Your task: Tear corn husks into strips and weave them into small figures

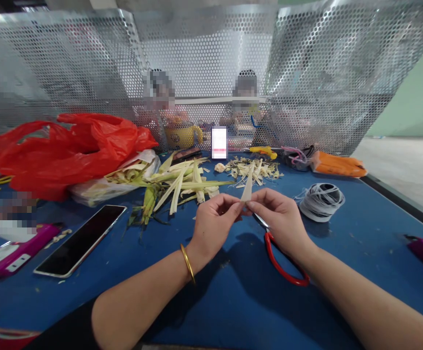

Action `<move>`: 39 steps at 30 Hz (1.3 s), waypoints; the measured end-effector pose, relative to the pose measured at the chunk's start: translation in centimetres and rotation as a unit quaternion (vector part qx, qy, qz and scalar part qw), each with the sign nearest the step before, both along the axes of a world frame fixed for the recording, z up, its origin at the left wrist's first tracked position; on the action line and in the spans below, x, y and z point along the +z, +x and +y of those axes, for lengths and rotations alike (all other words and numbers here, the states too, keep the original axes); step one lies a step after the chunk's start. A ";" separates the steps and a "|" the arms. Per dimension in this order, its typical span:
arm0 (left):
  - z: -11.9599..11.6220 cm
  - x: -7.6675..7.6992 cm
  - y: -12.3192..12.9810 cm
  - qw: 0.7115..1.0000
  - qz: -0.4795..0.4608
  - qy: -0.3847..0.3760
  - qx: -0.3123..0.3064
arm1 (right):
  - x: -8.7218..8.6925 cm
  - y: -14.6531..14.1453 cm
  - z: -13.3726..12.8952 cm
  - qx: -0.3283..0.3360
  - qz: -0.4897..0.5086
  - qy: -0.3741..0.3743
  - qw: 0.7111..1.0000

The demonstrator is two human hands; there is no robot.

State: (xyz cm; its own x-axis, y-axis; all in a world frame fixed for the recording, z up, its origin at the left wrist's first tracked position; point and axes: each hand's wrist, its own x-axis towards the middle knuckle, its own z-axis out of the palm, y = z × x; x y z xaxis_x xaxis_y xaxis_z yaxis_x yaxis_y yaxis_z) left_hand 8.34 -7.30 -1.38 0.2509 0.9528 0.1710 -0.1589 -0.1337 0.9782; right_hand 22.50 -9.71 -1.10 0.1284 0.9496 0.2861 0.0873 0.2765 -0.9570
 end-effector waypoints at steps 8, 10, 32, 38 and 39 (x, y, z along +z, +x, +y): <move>0.1 0.1 -0.1 0.987 -0.062 -0.147 -0.033 | -0.1 0.5 -0.5 -0.057 -0.308 0.194 0.930; 0.0 0.2 -0.2 0.982 -0.077 -0.166 -0.047 | 0.0 0.6 -0.6 -0.048 -0.360 0.230 0.903; -0.1 0.2 0.0 0.999 -0.024 -0.033 -0.013 | 0.2 0.1 -0.2 -0.013 -0.031 0.040 0.999; -0.1 0.2 0.1 1.000 -0.006 -0.017 -0.017 | 0.2 0.1 -0.4 -0.006 -0.040 0.041 0.998; -0.1 0.2 0.1 1.000 -0.007 -0.021 -0.015 | 0.2 0.1 -0.4 -0.008 -0.050 0.050 0.997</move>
